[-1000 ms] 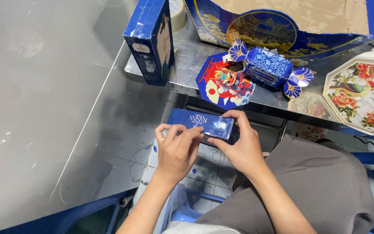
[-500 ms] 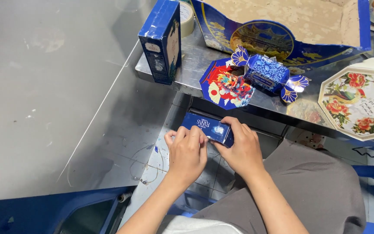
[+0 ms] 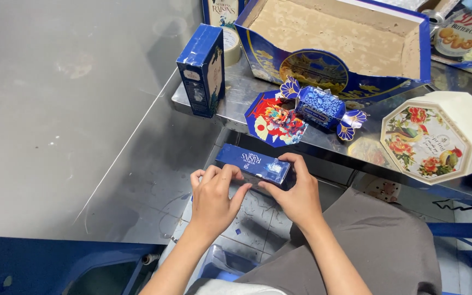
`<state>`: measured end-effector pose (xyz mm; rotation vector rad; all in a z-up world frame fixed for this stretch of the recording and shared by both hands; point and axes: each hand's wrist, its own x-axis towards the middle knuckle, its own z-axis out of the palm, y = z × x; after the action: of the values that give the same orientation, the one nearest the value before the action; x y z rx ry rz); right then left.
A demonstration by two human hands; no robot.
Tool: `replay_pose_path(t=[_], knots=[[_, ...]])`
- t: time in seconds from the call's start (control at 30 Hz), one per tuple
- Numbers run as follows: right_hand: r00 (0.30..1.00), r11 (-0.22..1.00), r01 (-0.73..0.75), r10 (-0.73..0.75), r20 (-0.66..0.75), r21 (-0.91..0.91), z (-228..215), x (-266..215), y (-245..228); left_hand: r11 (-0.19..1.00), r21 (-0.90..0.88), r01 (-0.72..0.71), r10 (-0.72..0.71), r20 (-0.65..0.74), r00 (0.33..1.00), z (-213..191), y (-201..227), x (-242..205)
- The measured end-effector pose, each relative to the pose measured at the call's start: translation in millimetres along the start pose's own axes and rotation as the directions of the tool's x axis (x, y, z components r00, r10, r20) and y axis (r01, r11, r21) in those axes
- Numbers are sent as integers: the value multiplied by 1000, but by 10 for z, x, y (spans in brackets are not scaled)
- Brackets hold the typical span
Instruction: The person assembles a small blue rectangular box by folding its flaps and tucking them into slots. They then open the box to show the interior and close it again.
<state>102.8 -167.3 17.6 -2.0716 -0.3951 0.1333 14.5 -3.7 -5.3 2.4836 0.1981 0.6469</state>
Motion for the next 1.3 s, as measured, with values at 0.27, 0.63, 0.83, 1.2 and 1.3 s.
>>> replay_pose_path(t=[0.27, 0.63, 0.83, 1.2, 1.3], knots=[[999, 984, -32, 31, 7, 173, -78, -100, 40, 953, 31, -302, 300, -242, 923, 107, 64, 56], [990, 994, -94, 99, 98, -58, -290, -245, -64, 859, 151, -490, 486, 65, 872, 125, 124, 118], [989, 965, -56, 88, 115, -256, -233, -214, 125, 795, 249, -553, 491, 270, 828, 227, 143, 107], [999, 997, -35, 34, -15, -64, -228, -217, 36, 990, -135, -33, 58, 186, 981, 158, -222, -91], [998, 995, -63, 64, -14, 79, -232, -184, 37, 999, -44, -5, 14, 200, 980, -15, -467, -164]])
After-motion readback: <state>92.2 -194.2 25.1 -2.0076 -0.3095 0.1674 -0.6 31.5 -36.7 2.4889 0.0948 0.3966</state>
